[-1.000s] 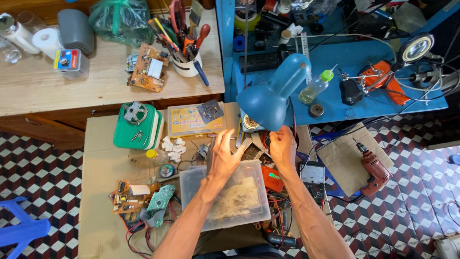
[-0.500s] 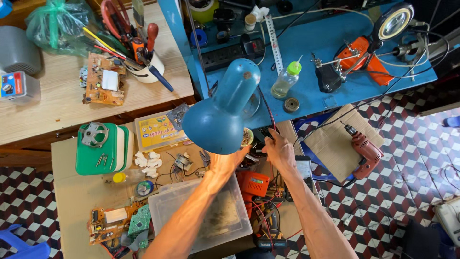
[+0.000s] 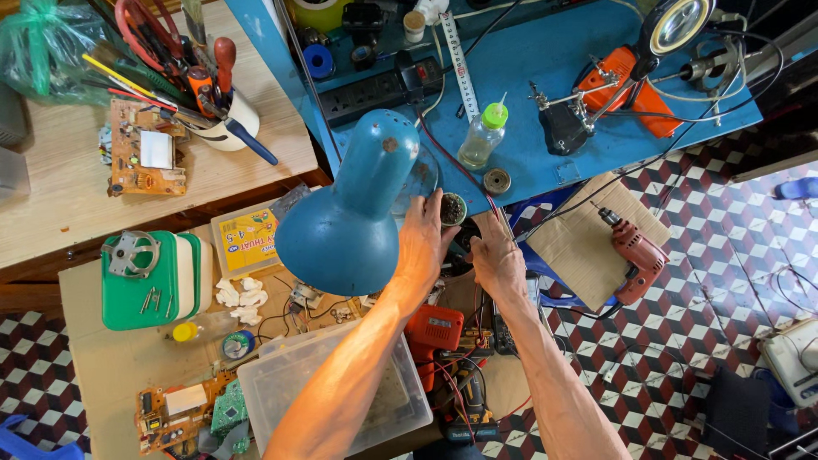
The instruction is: The person works at a cluttered electronics workbench, handling wires and small components. They open a plastic parts box, search through loose components, and use multimeter probes to test a small green component. The person then picks up a circuit board and continues to inspect and test it with the multimeter.
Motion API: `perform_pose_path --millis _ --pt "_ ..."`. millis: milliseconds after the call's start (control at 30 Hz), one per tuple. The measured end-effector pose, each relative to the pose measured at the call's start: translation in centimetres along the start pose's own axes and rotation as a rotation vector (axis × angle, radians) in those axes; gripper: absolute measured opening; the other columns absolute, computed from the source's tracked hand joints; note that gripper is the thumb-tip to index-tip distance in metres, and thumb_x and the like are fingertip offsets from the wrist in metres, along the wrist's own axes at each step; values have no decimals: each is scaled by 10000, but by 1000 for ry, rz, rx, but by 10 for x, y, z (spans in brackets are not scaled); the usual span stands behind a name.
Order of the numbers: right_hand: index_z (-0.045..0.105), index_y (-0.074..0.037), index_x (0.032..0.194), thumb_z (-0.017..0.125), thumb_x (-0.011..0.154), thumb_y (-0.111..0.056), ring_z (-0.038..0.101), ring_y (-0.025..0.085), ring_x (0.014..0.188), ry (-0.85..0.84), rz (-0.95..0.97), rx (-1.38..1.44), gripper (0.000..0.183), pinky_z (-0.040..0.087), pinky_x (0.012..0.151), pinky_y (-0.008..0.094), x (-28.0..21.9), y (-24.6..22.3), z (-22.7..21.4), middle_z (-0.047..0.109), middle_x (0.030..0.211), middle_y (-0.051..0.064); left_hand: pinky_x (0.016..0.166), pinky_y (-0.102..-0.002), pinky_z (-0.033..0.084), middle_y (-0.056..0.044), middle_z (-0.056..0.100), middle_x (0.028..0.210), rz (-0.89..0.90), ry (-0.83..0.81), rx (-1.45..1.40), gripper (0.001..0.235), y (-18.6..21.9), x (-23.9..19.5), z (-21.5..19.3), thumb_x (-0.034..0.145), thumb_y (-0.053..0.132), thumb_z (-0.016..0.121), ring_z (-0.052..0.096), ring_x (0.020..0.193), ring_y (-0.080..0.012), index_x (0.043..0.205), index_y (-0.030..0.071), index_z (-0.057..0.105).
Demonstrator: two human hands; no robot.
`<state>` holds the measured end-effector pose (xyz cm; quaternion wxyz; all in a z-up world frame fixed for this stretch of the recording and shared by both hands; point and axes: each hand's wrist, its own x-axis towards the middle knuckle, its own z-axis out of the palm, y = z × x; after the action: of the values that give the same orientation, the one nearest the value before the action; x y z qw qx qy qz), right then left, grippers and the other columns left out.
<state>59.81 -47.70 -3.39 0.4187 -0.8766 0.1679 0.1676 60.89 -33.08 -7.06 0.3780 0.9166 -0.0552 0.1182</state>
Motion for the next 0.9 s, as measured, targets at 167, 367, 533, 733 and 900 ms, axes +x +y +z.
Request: perform_pose_path --millis 167,367,533,733,900 --pt "325 -142 1585 558 969 -211 644 150 504 -55 -60 22 662 537 512 328 -13 -2 -5 756 772 83 792 -439 537 -168 564 1153 54 88 -14 707 16 7 -16 840 212 811 627 991 -355 1449 31 502" --pt "522 -88 1472 591 999 -240 640 142 608 -118 -173 16 502 526 605 292 -91 17 9 777 855 81 821 -420 536 -144 631 1088 5 300 -71 484 11 -66 -83 941 256 758 628 943 -297 1349 54 594" --pt "688 -30 1283 638 985 -258 656 93 795 -147 -217 191 378 540 733 260 -159 46 37 759 918 78 801 -340 554 -104 675 1111 -509 437 -101 304 -16 -198 -198 1039 162 598 666 946 -229 1325 70 645" --pt "778 -16 1185 646 982 -240 611 103 801 -296 49 394 329 496 776 272 -165 69 72 753 946 24 900 -381 529 -168 685 1186 -711 411 -31 365 -39 -315 -199 1039 231 623 666 1057 -295 1327 6 623" --pt "755 -3 1171 666 979 -245 628 114 839 -248 -14 399 322 510 792 287 -168 58 74 739 967 33 899 -347 532 -138 730 1183 -900 384 -238 457 -50 -332 -189 977 324 658 695 1058 -240 1344 53 655"
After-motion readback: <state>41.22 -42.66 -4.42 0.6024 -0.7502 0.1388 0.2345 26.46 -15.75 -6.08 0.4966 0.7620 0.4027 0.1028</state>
